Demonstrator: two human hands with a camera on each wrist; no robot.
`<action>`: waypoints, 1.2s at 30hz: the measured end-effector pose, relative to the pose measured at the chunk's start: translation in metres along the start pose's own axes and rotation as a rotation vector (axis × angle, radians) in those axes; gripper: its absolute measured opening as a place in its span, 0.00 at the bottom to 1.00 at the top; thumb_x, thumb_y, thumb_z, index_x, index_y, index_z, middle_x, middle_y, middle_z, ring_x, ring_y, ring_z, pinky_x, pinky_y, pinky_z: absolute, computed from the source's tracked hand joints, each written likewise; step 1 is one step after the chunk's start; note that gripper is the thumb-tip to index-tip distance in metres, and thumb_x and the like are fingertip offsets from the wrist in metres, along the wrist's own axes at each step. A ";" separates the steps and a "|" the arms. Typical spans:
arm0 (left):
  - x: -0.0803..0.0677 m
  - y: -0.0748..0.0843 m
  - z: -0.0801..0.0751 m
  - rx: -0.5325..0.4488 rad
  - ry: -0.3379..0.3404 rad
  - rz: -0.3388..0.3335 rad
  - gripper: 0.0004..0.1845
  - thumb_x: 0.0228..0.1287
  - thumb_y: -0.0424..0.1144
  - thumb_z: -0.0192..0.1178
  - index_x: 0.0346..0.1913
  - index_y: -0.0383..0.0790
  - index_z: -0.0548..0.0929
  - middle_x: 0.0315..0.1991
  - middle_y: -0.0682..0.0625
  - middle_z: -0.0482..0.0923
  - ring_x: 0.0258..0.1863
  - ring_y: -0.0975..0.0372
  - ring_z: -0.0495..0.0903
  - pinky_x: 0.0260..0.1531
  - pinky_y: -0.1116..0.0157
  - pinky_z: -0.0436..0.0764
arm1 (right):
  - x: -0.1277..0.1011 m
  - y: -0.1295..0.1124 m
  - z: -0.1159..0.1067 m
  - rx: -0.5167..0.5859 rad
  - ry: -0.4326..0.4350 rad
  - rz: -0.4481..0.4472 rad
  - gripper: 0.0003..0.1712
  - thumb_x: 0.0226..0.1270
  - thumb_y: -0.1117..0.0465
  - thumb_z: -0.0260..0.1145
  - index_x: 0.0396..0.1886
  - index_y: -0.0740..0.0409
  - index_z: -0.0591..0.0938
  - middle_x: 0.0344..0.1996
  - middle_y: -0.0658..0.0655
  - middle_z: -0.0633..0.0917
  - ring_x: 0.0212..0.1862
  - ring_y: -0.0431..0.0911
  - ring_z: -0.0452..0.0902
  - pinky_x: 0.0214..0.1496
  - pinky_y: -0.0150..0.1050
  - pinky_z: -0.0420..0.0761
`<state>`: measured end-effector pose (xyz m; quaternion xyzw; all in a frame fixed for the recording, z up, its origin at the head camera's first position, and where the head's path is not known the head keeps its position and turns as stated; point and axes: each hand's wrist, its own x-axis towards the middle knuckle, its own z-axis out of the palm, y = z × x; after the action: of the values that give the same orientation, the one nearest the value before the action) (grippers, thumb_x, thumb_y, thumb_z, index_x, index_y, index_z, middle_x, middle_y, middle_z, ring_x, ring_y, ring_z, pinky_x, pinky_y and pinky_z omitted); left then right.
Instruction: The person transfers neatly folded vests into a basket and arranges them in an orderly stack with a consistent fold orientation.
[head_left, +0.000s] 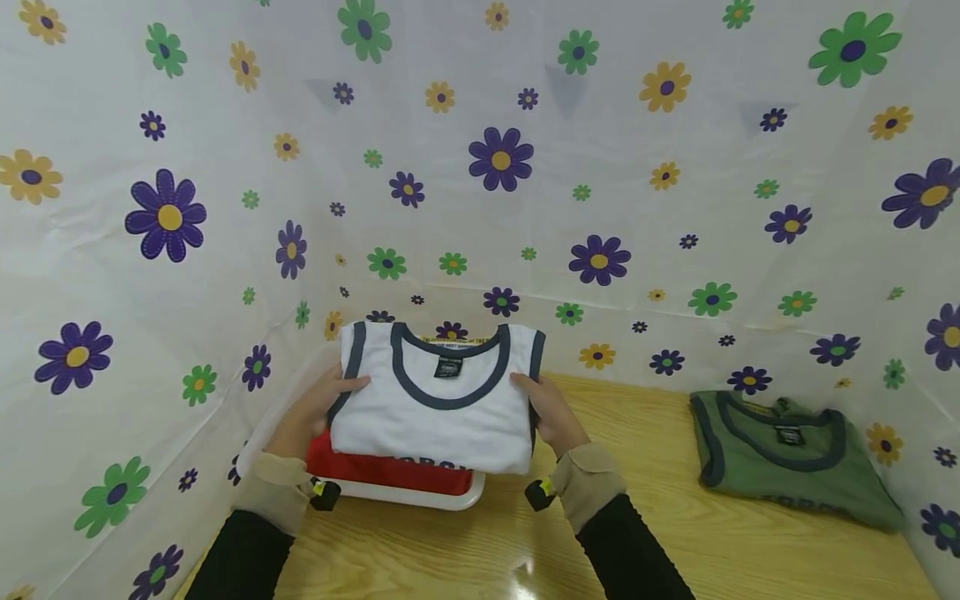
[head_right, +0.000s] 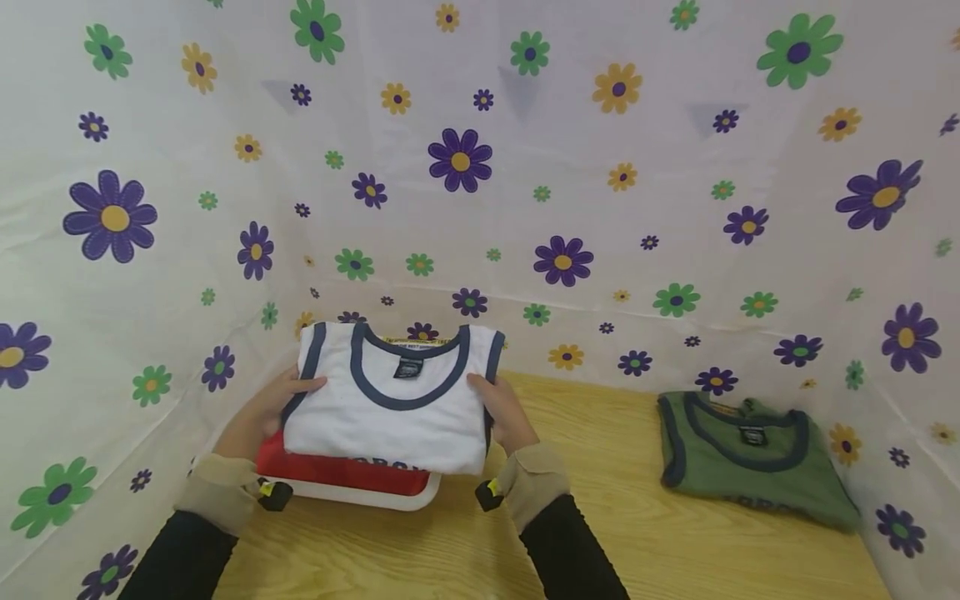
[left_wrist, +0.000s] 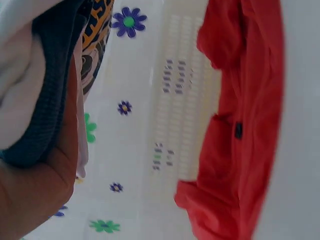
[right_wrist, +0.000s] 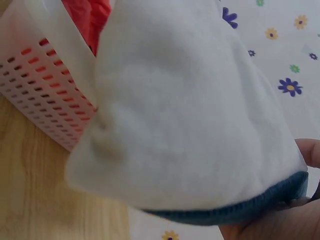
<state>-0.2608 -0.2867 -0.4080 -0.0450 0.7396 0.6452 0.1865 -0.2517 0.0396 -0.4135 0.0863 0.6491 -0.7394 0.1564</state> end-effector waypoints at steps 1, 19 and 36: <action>0.001 -0.002 -0.004 0.013 0.002 -0.006 0.43 0.69 0.45 0.50 0.75 0.48 0.33 0.74 0.38 0.47 0.67 0.47 0.56 0.70 0.47 0.54 | 0.001 0.002 0.003 -0.004 -0.012 -0.003 0.32 0.69 0.55 0.54 0.67 0.69 0.61 0.64 0.67 0.69 0.65 0.58 0.65 0.70 0.55 0.61; 0.007 -0.033 -0.060 0.134 0.010 -0.072 0.44 0.70 0.48 0.49 0.74 0.48 0.29 0.73 0.33 0.40 0.68 0.41 0.52 0.68 0.42 0.53 | 0.016 0.021 0.044 0.055 -0.304 -0.005 0.34 0.62 0.69 0.46 0.70 0.66 0.54 0.65 0.66 0.66 0.60 0.52 0.66 0.69 0.55 0.62; 0.009 -0.043 -0.064 0.204 0.068 -0.155 0.43 0.71 0.47 0.48 0.74 0.47 0.30 0.73 0.31 0.43 0.68 0.37 0.51 0.66 0.39 0.53 | 0.023 0.035 0.066 -0.028 -0.252 0.042 0.34 0.66 0.72 0.44 0.71 0.70 0.50 0.69 0.68 0.60 0.70 0.60 0.56 0.72 0.55 0.55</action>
<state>-0.2702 -0.3539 -0.4450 -0.1047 0.8017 0.5482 0.2141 -0.2561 -0.0320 -0.4439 0.0039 0.6328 -0.7317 0.2534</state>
